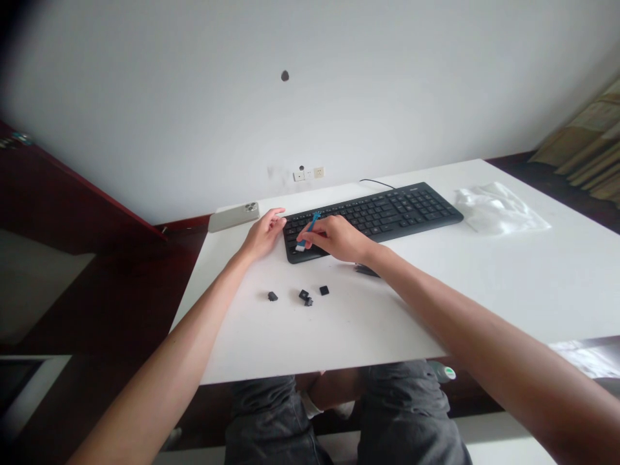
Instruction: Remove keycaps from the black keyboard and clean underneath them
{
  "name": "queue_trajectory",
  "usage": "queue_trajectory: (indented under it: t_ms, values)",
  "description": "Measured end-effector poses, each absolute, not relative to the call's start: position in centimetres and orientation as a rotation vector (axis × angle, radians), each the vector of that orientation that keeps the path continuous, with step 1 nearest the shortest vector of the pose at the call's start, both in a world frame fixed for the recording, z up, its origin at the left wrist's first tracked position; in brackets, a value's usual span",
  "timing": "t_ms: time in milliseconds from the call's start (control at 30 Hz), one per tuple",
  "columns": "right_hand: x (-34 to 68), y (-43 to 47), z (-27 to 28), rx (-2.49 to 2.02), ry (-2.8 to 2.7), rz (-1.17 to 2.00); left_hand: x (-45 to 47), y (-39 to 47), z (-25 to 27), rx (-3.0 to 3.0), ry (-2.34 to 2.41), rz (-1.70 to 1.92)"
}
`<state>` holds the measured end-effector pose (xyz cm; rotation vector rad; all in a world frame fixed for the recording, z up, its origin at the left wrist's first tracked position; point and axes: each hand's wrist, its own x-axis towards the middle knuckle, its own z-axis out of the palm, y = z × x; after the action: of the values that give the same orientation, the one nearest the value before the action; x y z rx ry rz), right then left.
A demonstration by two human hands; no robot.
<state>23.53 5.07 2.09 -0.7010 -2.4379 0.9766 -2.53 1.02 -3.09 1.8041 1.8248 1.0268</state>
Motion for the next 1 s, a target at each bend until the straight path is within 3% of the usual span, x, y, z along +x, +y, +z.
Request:
queue_trajectory:
  t_ms: [1000]
  values:
    - [22.74, 4.07, 1.63, -0.621, -2.461, 0.933, -2.33, 0.96, -2.91, 1.789, 1.851, 1.016]
